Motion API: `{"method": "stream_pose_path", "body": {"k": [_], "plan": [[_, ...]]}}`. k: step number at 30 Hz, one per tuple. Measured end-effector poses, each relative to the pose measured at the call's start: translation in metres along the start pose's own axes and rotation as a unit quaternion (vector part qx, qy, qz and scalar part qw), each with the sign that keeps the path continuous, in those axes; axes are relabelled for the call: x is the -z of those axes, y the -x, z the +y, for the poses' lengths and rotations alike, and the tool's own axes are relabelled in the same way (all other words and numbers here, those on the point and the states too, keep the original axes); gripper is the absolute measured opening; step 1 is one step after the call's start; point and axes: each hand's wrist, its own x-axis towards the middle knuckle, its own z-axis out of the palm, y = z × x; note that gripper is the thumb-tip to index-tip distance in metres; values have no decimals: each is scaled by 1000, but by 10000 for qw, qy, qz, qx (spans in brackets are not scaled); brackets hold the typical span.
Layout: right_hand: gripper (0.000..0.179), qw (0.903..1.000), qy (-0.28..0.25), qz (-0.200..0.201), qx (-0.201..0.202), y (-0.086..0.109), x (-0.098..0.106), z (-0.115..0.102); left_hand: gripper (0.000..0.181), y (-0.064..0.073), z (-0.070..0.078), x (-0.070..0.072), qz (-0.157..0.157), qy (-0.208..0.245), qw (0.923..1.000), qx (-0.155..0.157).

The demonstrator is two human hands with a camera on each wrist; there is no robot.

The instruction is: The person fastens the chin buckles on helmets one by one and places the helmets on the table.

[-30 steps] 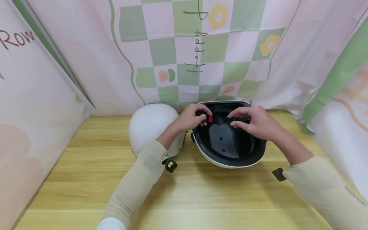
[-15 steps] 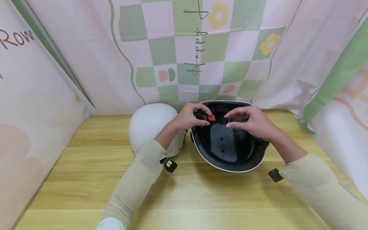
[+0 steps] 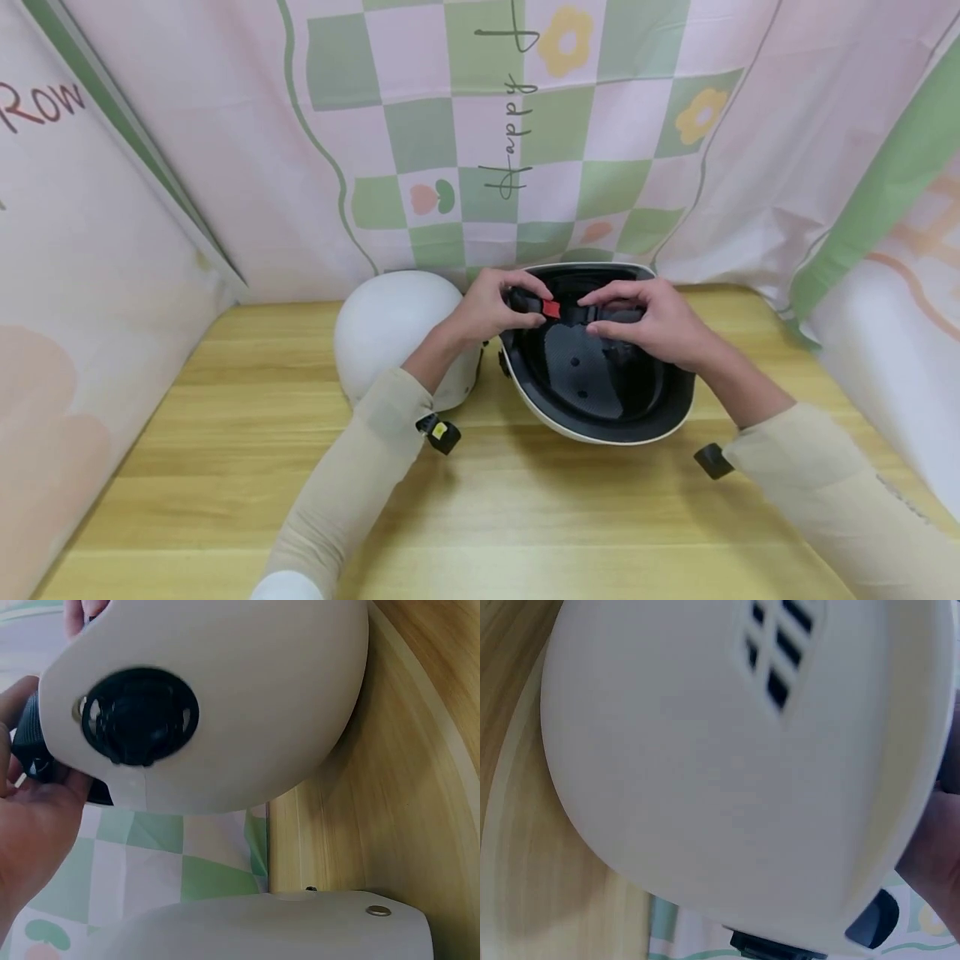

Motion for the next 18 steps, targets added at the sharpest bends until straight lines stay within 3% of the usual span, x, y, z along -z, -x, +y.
{"method": "stream_pose_path", "body": {"k": [6, 11, 18], "plan": [[31, 9997, -138, 106, 176, 1, -4, 0, 22, 2, -2, 0, -40, 315, 9995, 17], [31, 9991, -314, 271, 50, 0, -8, 1, 24, 5, -2, 1, -11, 574, 9981, 208], [24, 9983, -262, 514, -103, 1, -11, 2, 23, 7, -4, 1, 181, 558, 9979, 275]]}}
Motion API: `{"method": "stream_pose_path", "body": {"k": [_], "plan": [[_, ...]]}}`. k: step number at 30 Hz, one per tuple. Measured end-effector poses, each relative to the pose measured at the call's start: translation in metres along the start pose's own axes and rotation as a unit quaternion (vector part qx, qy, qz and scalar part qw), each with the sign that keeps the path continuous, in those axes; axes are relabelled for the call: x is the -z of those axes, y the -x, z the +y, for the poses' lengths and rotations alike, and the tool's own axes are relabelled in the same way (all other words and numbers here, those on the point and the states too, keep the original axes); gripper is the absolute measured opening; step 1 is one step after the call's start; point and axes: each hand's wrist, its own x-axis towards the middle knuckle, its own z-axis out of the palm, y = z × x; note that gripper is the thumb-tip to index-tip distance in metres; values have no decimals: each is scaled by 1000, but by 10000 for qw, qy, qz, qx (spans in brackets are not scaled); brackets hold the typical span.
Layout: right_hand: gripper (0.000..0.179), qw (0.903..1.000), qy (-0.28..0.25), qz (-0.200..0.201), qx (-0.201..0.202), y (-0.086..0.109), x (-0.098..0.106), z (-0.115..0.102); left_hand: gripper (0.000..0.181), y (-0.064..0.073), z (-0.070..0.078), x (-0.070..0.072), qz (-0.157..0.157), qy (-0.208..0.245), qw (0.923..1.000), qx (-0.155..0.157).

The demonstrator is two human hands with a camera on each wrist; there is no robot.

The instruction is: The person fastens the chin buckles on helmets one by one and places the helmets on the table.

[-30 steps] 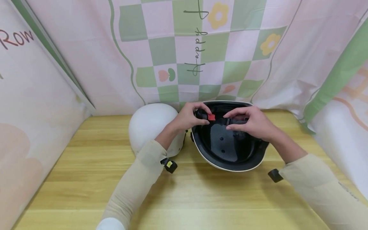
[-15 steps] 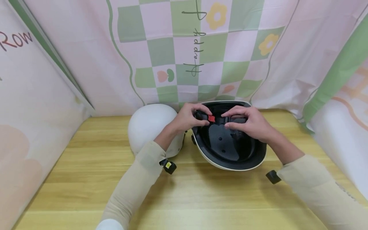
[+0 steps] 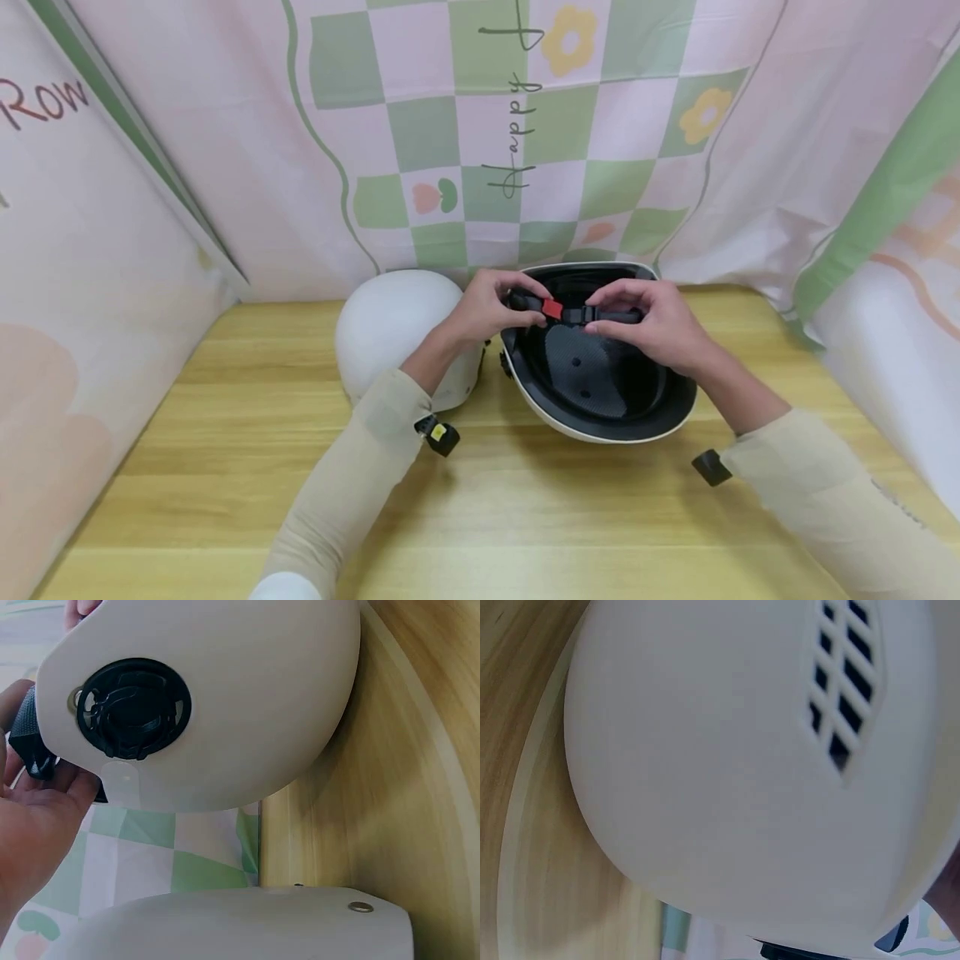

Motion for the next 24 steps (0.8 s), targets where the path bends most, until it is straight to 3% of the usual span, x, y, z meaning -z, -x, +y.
{"method": "stream_pose_path", "body": {"k": [13, 24], "plan": [[24, 9993, 66, 363, -7, 0, -6, 3, 26, 3, -6, -2, 10, 633, 9978, 172], [28, 9981, -8, 614, 24, -2, -8, 5, 27, 3, -9, -1, 69, 516, 9986, 13]]}}
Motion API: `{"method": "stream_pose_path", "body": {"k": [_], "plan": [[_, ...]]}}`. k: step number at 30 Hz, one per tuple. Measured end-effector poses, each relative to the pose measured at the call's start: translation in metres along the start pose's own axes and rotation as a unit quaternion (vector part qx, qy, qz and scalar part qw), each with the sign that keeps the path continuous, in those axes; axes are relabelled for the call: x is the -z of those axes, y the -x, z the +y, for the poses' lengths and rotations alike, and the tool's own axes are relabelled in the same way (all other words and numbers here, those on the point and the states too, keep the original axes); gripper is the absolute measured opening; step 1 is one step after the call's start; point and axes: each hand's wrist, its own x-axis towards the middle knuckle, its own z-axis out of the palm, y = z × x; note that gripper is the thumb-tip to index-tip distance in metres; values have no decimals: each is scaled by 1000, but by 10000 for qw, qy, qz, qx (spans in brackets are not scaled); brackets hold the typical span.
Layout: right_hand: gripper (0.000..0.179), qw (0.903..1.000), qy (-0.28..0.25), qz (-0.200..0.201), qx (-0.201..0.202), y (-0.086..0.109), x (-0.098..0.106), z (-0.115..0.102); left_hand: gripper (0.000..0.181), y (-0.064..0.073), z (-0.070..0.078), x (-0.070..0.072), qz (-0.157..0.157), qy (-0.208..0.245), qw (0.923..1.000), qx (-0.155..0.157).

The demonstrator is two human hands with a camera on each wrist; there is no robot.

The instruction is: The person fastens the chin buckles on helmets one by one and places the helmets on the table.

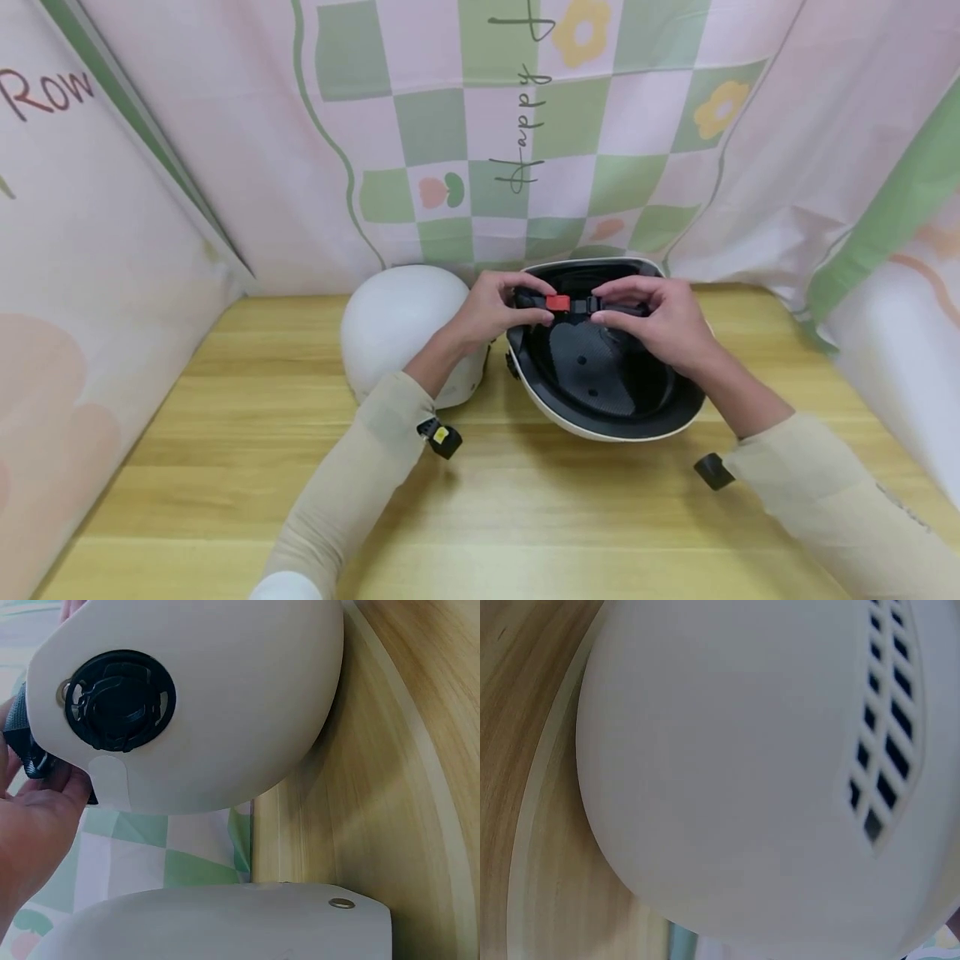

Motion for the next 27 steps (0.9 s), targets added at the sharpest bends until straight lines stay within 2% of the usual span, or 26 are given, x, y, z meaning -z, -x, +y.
{"method": "stream_pose_path", "body": {"k": [4, 10, 13, 16, 18, 20, 24, 26, 27], "plan": [[28, 10000, -28, -6, -5, 0, -1, -2, 26, 0, 1, 0, -19, -52, 10000, -68], [23, 9999, -58, -41, 130, -1, -4, -6, 25, 1, 2, -1, 32, -484, 9987, -138], [22, 9998, -7, -47, 198, 0, -4, -6, 24, 1, 5, -1, 105, -843, 9961, -245], [22, 9998, -11, -75, 208, 0, -3, -5, 23, 1, 9, -2, 137, -1402, 9895, -314], [22, 9997, -36, -108, 194, 1, -3, -5, 23, 1, 12, -3, 136, -1841, 9823, -310], [22, 9998, -26, -123, 180, 1, -3, -5, 23, 2, 16, -4, 117, -2365, 9711, -290], [22, 9998, -6, -128, 162, 2, -2, -5, 25, 2, 23, -6, 64, -3423, 9388, -371], [22, 9998, -8, -114, 163, 2, -2, -5, 25, 2, 25, -7, 32, -3695, 9280, -482], [22, 9998, -15, -107, 170, 2, -1, -5, 25, 2, 26, -7, 21, -3724, 9265, -537]]}}
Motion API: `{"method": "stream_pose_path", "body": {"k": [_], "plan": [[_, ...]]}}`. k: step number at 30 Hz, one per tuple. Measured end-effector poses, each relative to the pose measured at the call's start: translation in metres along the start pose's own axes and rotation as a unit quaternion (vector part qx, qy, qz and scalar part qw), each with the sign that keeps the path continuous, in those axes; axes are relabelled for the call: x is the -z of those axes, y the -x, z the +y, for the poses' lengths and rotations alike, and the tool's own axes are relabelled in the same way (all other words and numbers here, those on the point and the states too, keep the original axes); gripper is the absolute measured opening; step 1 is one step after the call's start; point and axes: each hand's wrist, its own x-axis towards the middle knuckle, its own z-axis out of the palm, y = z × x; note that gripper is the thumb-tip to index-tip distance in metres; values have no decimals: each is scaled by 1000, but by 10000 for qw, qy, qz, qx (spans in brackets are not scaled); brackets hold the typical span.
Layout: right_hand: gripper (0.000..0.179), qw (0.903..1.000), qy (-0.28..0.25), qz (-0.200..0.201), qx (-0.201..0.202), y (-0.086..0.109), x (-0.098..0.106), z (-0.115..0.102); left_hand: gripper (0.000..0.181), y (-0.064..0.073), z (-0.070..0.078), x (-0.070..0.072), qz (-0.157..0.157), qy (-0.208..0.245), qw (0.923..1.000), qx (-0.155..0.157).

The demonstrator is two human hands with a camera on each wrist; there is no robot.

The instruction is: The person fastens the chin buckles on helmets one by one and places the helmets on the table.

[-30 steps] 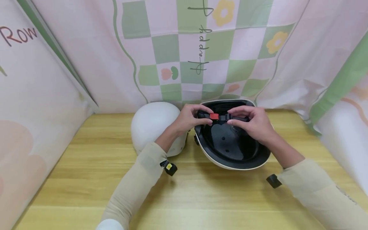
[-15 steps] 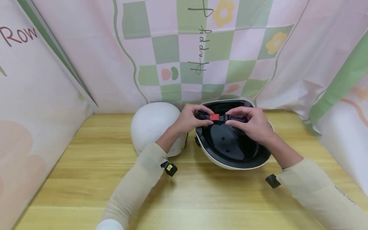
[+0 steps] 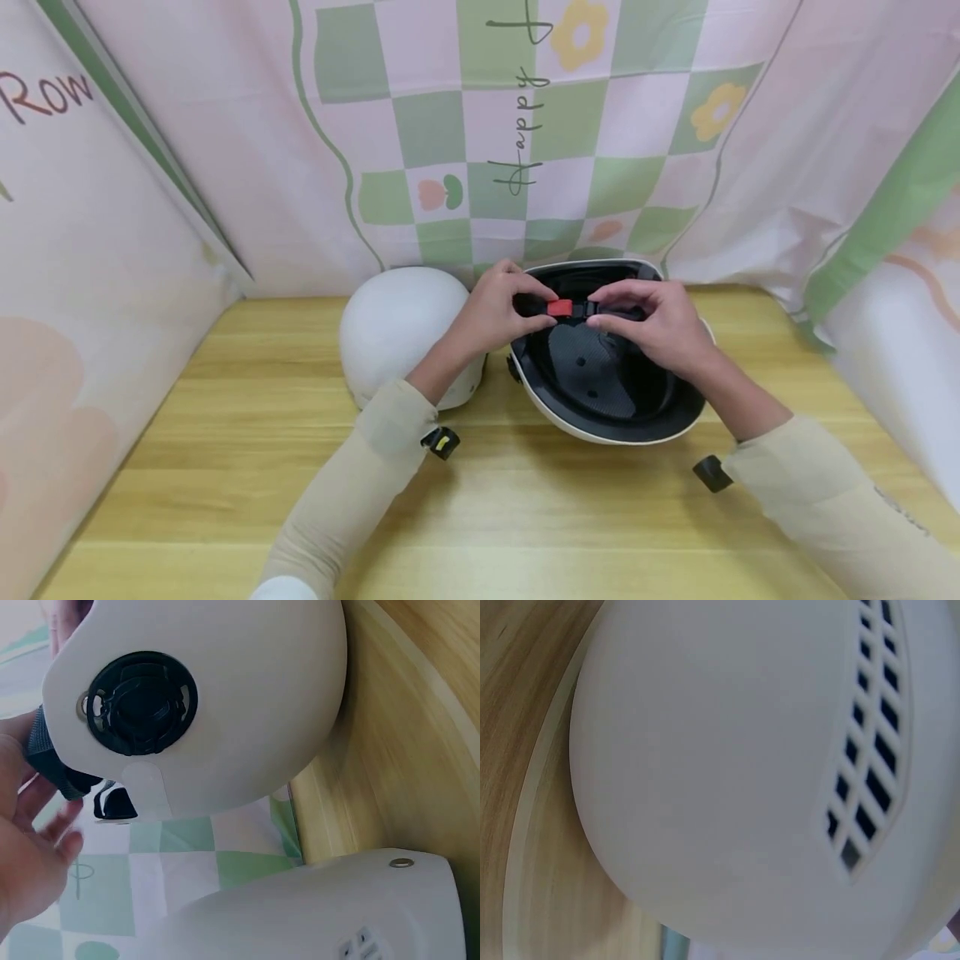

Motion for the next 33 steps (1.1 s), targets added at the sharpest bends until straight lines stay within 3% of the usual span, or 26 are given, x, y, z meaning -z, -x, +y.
{"method": "stream_pose_path", "body": {"k": [8, 13, 16, 23, 33], "plan": [[22, 9999, -45, 96, 69, 0, 0, 0, 26, -1, -5, -3, 25, 1207, 9926, -127], [25, 9992, -236, 175, 285, 0, 0, 1, 26, -3, -8, -5, 83, 1544, 9879, -144], [26, 9987, -255, 166, 409, 1, 0, 2, 26, -4, -9, -6, 95, 1676, 9857, -141], [22, 9982, 313, 33, 507, 0, 1, 3, 25, -6, -15, -9, 67, 1875, 9821, -184], [21, 9985, 286, -50, 463, 1, 2, 4, 25, -9, -21, -15, -11, 2004, 9792, -303]]}}
